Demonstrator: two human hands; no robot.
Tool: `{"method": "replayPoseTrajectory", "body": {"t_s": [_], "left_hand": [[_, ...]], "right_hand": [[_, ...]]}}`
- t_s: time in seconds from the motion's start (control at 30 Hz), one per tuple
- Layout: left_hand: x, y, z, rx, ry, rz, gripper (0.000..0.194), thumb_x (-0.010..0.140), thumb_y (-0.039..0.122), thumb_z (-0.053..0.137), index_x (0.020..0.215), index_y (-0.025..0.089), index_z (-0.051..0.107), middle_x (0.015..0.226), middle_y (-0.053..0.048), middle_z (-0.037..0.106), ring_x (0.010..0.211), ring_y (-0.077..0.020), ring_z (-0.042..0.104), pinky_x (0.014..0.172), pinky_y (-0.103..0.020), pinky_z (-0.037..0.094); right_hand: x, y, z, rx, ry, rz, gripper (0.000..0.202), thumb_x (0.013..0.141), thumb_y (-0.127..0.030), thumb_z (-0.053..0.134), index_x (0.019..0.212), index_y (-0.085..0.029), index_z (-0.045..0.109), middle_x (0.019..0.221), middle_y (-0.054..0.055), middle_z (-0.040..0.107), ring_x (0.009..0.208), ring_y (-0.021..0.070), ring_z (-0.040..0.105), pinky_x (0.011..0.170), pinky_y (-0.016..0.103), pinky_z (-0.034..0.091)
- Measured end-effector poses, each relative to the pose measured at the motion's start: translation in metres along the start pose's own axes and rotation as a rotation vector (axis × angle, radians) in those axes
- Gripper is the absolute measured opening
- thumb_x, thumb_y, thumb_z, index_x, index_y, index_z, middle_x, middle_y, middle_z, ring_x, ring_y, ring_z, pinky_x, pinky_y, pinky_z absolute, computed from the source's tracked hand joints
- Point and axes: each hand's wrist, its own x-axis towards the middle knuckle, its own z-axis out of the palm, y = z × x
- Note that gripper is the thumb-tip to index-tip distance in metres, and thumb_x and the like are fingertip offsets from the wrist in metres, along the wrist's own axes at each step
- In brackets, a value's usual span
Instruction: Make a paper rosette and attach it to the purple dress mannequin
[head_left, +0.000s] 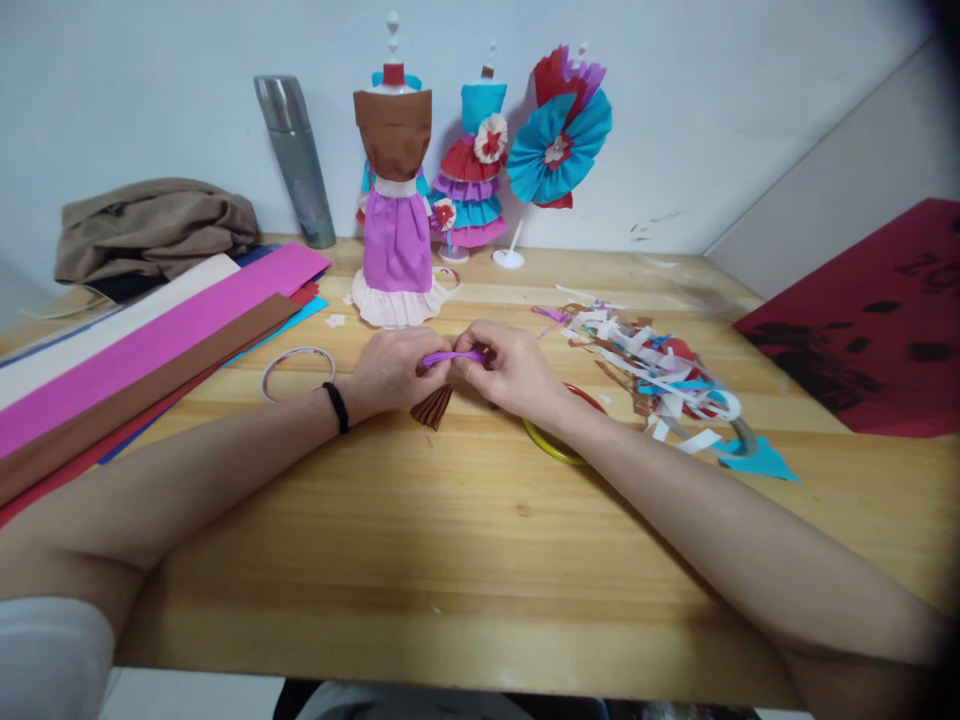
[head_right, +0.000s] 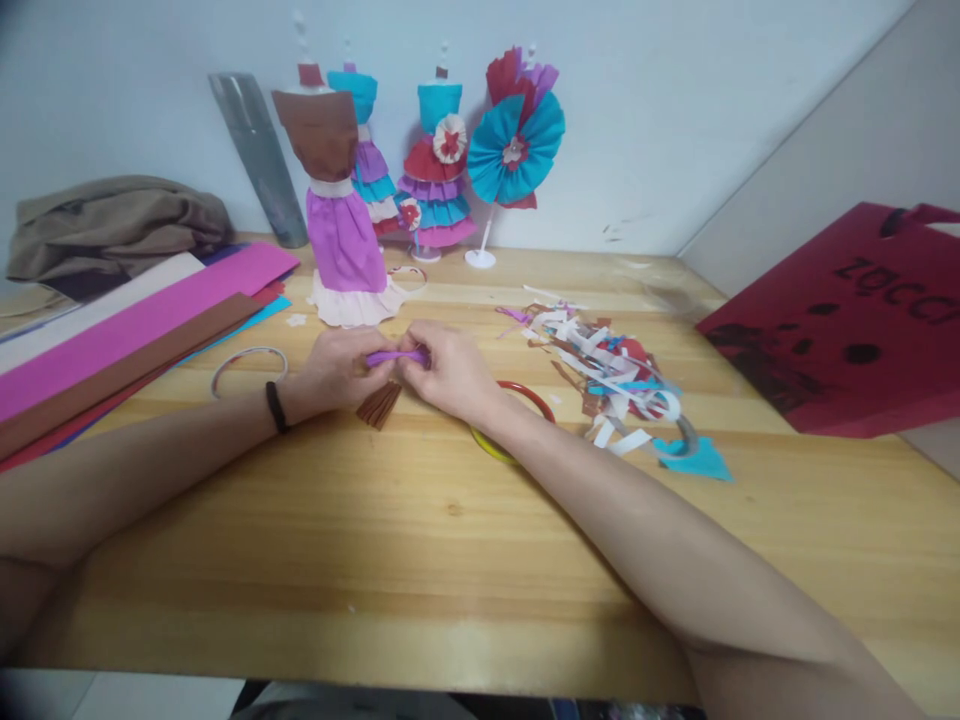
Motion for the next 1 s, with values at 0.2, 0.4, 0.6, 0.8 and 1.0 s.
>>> {"method": "replayPoseTrajectory", "body": {"t_s": [0.2, 0.4, 0.6, 0.8, 1.0], "left_hand": [[-0.001, 0.000, 0.001, 0.014, -0.007, 0.015, 0.017, 0.087, 0.025, 0.053, 0.077, 0.020, 0.066, 0.072, -0.003, 0.067, 0.069, -0.0167, 0.060, 0.064, -0.030, 0.042], [0.001, 0.001, -0.002, -0.032, 0.016, -0.047, 0.018, 0.087, 0.023, 0.053, 0.079, 0.018, 0.068, 0.072, -0.002, 0.068, 0.067, -0.0137, 0.058, 0.063, -0.026, 0.043], [0.000, 0.003, -0.007, -0.052, 0.175, -0.031, 0.022, 0.090, 0.024, 0.052, 0.086, 0.016, 0.072, 0.077, -0.005, 0.072, 0.070, -0.0143, 0.065, 0.066, -0.026, 0.049], [-0.002, 0.008, -0.012, -0.048, 0.298, 0.129, 0.022, 0.092, 0.021, 0.051, 0.085, 0.019, 0.072, 0.073, -0.002, 0.073, 0.066, -0.0125, 0.066, 0.063, -0.024, 0.049], [0.000, 0.009, -0.018, -0.060, 0.321, 0.143, 0.019, 0.092, 0.018, 0.051, 0.085, 0.019, 0.069, 0.073, -0.002, 0.072, 0.065, -0.0130, 0.066, 0.061, -0.025, 0.050]], "right_hand": [[0.000, 0.002, 0.000, -0.017, -0.017, -0.018, 0.004, 0.078, -0.020, 0.054, 0.075, -0.022, 0.056, 0.074, 0.001, 0.064, 0.070, 0.0168, 0.056, 0.066, 0.028, 0.041], [0.002, 0.001, -0.002, -0.109, -0.053, -0.016, 0.014, 0.082, -0.030, 0.058, 0.091, -0.020, 0.063, 0.088, 0.005, 0.071, 0.078, 0.0202, 0.063, 0.071, 0.030, 0.044], [0.005, -0.004, -0.053, -0.488, -0.290, 0.064, 0.017, 0.086, -0.032, 0.058, 0.087, -0.018, 0.067, 0.086, 0.011, 0.073, 0.075, 0.0238, 0.065, 0.064, 0.031, 0.039], [-0.008, 0.000, -0.086, -0.584, -0.730, 0.288, 0.008, 0.071, -0.021, 0.071, 0.071, -0.023, 0.063, 0.060, 0.001, 0.065, 0.051, 0.0172, 0.059, 0.049, 0.028, 0.032], [0.004, -0.004, -0.077, -0.532, -0.519, 0.227, 0.024, 0.082, -0.025, 0.065, 0.105, -0.019, 0.068, 0.084, 0.007, 0.074, 0.076, 0.0214, 0.069, 0.063, 0.028, 0.044]]}}
